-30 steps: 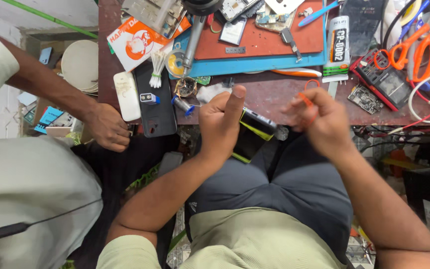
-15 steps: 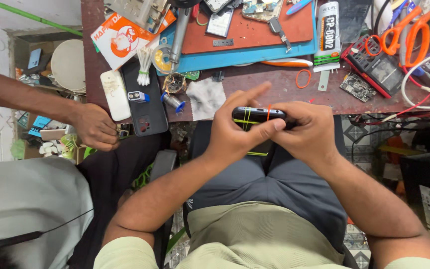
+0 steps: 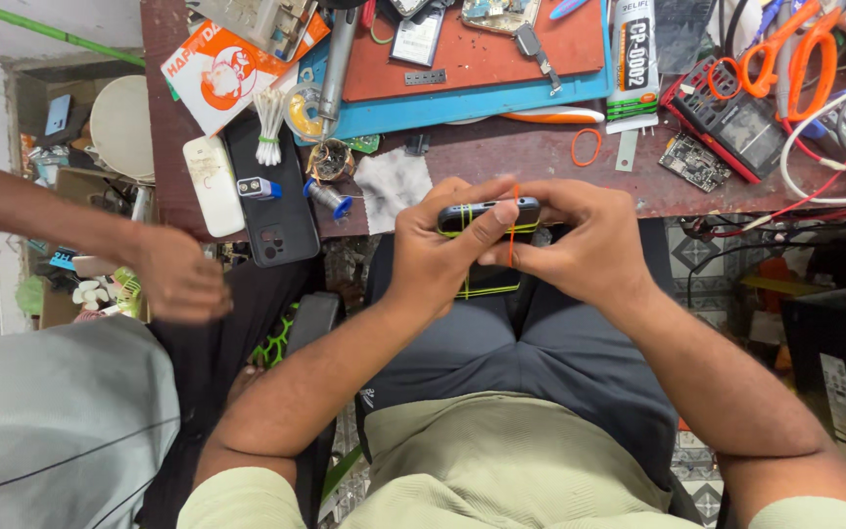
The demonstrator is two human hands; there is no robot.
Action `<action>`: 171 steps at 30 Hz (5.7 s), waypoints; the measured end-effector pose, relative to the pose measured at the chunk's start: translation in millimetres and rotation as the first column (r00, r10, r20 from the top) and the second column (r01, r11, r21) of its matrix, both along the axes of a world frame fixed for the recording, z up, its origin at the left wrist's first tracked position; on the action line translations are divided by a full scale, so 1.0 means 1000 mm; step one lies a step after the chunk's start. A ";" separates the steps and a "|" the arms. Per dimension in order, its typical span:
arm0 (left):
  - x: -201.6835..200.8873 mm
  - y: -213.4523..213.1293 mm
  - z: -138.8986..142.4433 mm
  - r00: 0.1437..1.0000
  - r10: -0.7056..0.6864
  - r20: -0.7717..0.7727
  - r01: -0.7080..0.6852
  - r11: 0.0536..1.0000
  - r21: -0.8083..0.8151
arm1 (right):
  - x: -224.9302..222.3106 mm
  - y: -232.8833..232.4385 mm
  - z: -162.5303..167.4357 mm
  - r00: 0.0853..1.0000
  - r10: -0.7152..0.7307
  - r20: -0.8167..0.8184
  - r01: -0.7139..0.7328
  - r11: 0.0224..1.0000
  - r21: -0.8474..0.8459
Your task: The person secures a smartphone with rubber bands, then retrieves a USB cable from a box and disassembles its connector housing to expose the internal circuit board. The person handles the cable and circuit board with both hands, placing components on the workbench.
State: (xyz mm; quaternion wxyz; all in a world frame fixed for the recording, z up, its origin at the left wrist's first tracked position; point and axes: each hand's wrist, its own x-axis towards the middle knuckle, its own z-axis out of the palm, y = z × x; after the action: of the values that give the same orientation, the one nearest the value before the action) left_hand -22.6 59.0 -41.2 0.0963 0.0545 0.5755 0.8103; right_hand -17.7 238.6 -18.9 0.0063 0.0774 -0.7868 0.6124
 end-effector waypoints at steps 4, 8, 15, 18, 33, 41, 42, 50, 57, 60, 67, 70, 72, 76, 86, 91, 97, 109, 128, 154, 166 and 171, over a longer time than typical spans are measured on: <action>-0.002 -0.004 0.004 0.999 -0.002 0.049 0.001 1.000 0.009 | -0.008 0.005 -0.002 0.935 0.067 0.348 -0.127 0.980 0.153; -0.006 -0.013 0.002 0.989 -0.148 -0.016 0.144 0.977 -0.159 | -0.006 -0.001 -0.010 0.976 0.058 0.209 -0.064 0.998 0.022; -0.010 -0.009 0.020 0.982 0.055 0.179 -0.051 0.998 -0.027 | -0.003 -0.004 -0.005 0.949 -0.008 0.315 -0.159 0.850 0.502; -0.020 -0.044 0.053 0.902 0.362 0.235 -0.396 0.911 0.115 | 0.016 -0.003 0.010 0.941 0.007 0.339 -0.248 0.695 0.675; -0.039 -0.109 0.076 0.914 0.239 0.327 -0.391 0.732 0.559 | 0.089 0.001 0.028 0.803 0.511 -0.308 -0.400 0.077 -0.913; -0.004 -0.033 0.080 0.948 0.047 -0.314 0.144 0.817 0.558 | 0.046 0.024 0.030 0.680 0.733 -0.022 0.107 -0.129 -0.986; -0.001 -0.028 0.089 0.862 0.076 -0.501 0.169 0.888 0.427 | 0.034 0.035 0.032 0.679 0.733 0.045 0.008 0.053 -0.999; 0.017 -0.004 0.096 -0.173 -0.494 -0.852 -0.333 0.844 -0.421 | 0.003 0.073 0.064 0.890 0.428 0.156 -0.384 0.889 -0.250; 0.016 -0.014 0.095 0.190 -0.567 -0.801 -0.289 0.748 -0.598 | 0.006 0.072 0.086 0.913 0.364 -0.183 -0.287 0.893 0.346; 0.011 -0.005 0.096 0.597 -0.212 -0.774 -0.272 0.854 -0.444 | 0.009 0.060 0.084 0.914 0.367 -0.173 -0.278 0.877 0.391; -0.015 0.031 0.047 0.977 -0.069 0.203 0.055 0.996 0.074 | 0.005 0.033 0.066 0.912 0.343 -0.223 -0.249 0.898 0.363; -0.019 0.028 0.038 0.977 -0.003 0.214 -0.027 0.990 0.139 | 0.006 0.027 0.063 0.919 0.364 -0.151 -0.287 0.881 0.376; -0.021 0.021 0.040 0.965 0.096 0.244 -0.139 0.976 0.165 | 0.011 0.025 0.061 0.915 0.400 -0.049 -0.364 0.872 0.328; -0.029 0.002 0.053 0.892 0.243 0.382 -0.355 0.900 0.255 | 0.029 0.023 0.053 0.905 0.413 -0.097 -0.372 0.883 0.287; -0.037 -0.006 0.061 0.835 0.208 0.509 -0.404 0.859 0.313 | 0.052 0.017 -0.002 0.842 0.239 -0.484 -0.228 0.970 0.082; -0.036 -0.006 0.061 0.849 0.191 0.492 -0.393 0.852 0.347 | 0.055 0.017 -0.017 0.801 0.155 -0.578 -0.119 0.988 0.100; -0.037 -0.002 0.059 0.818 0.264 0.511 -0.452 0.844 0.288 | 0.060 0.014 -0.030 0.791 0.054 -0.610 0.048 0.987 0.150; -0.036 -0.001 0.060 0.802 0.263 0.537 -0.470 0.832 0.294 | 0.061 0.021 -0.041 0.935 -0.308 -0.179 0.074 0.659 -0.749; -0.026 0.019 0.040 0.984 -0.090 0.155 0.047 0.964 0.263 | 0.072 0.034 -0.046 0.964 0.102 0.246 0.079 0.772 -0.631; -0.051 0.009 0.033 0.951 -0.308 -0.029 0.308 0.929 0.207 | 0.064 0.052 -0.059 0.937 0.223 0.268 0.019 0.735 -0.678; -0.042 0.006 0.039 0.838 -0.351 -0.417 0.327 0.936 -0.130 | 0.062 0.066 -0.065 0.918 0.294 0.264 0.036 0.602 -0.798; -0.039 0.001 0.051 0.816 -0.369 -0.444 0.286 0.927 -0.243 | 0.055 0.066 -0.059 0.934 0.270 0.233 0.035 0.581 -0.813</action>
State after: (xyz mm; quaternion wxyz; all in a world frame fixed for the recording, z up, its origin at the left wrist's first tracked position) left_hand -61.7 60.2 9.8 0.0924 0.3450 0.6281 0.6913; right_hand 37.2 304.1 -78.2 -0.1331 0.0147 -0.4055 0.9042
